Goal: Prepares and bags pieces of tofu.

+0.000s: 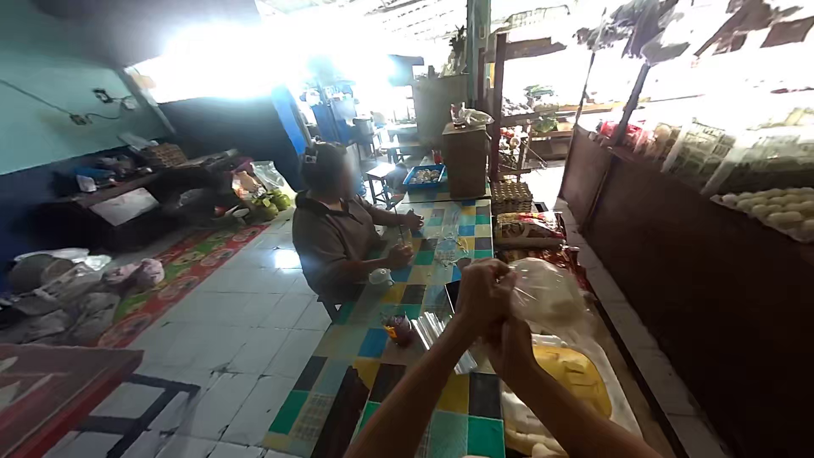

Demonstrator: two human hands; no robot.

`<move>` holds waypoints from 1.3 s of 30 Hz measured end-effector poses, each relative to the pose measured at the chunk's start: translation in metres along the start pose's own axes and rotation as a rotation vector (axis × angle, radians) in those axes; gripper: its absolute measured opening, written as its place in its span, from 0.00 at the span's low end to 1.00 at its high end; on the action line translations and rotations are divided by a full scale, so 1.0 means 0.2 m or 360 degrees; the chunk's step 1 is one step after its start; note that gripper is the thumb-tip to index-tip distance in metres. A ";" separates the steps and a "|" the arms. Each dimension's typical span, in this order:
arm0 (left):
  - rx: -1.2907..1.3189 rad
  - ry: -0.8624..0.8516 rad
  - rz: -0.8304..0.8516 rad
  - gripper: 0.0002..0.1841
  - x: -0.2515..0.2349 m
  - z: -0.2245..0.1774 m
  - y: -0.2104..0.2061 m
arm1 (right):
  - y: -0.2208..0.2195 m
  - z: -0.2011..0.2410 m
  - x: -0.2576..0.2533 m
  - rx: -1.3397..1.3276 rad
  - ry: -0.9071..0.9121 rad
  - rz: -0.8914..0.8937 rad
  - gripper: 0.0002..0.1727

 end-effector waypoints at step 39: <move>0.0782 0.0678 -0.0018 0.09 1.04 0.97 -0.50 | 0.90 -0.52 -0.30 0.1810 0.0586 0.1326 0.10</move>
Point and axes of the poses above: each hand's wrist, its own x-axis away from the middle knuckle, its own y-axis out of the back of the hand, z = x × y, the point moved 2 cm from there along -x, towards the middle knuckle, and after that the axes turned 5 degrees about -y, right-handed, at the moved point
